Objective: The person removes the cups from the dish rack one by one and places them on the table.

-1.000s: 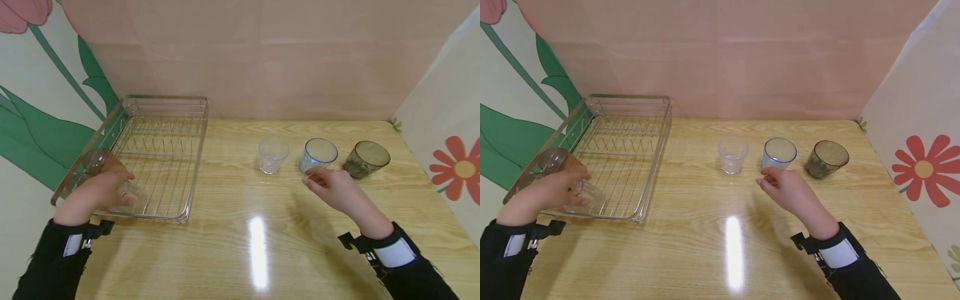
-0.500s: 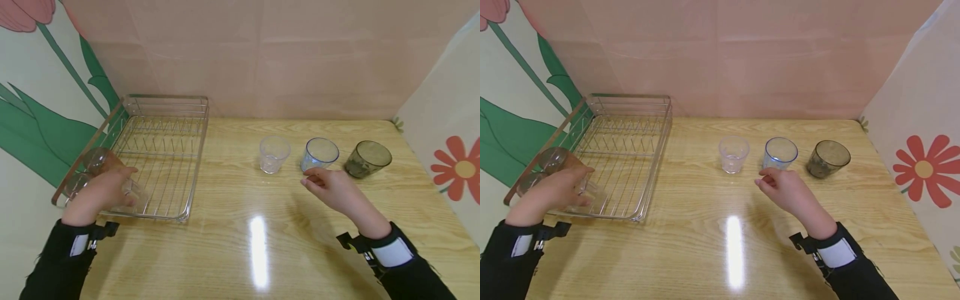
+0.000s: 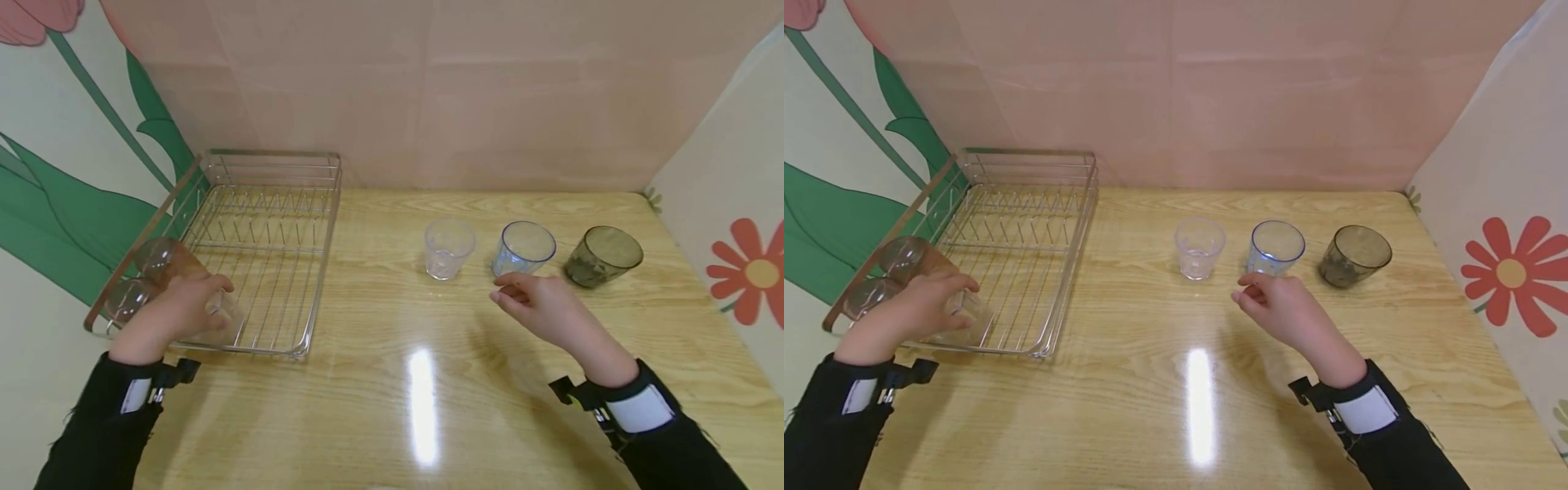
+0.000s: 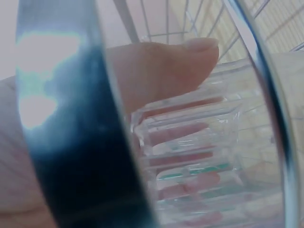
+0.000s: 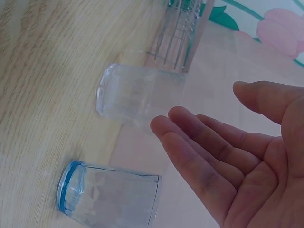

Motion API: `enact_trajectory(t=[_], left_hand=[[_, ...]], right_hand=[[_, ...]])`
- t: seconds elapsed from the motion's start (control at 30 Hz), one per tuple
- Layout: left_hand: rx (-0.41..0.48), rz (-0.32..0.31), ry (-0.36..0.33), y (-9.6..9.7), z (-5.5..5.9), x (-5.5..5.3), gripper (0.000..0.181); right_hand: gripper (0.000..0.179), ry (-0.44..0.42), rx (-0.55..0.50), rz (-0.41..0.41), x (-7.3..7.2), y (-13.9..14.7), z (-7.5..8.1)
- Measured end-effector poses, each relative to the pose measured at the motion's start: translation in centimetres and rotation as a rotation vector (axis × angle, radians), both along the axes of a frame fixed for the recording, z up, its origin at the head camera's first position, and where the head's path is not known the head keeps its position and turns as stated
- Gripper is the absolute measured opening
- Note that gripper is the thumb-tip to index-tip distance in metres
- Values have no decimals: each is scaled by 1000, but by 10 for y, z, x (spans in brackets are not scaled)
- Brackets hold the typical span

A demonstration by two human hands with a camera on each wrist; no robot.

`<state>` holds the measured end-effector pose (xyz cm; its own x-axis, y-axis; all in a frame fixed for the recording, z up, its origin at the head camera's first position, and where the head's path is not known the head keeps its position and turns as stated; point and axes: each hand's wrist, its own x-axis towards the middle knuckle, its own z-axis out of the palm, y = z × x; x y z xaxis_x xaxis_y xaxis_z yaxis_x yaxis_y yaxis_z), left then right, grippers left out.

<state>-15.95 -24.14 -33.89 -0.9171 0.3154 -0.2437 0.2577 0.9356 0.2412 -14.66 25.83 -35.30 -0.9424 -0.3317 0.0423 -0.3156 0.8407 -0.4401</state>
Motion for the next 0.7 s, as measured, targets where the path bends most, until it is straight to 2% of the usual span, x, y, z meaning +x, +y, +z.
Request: enact_trajectory(t=[0.2,0.6,0.7], left_hand=[[-22,28,-15,0,-2,-3,49],[-64,-13,88,3,-7,-13,50],[-80,-5,91,7,-7,-15,50]], right_hand=[[36,-34,-2,5,1,-3,2],[32,-76,-8,12,3,-3,-3],[31,-81,-12,15,4,-3,-6]])
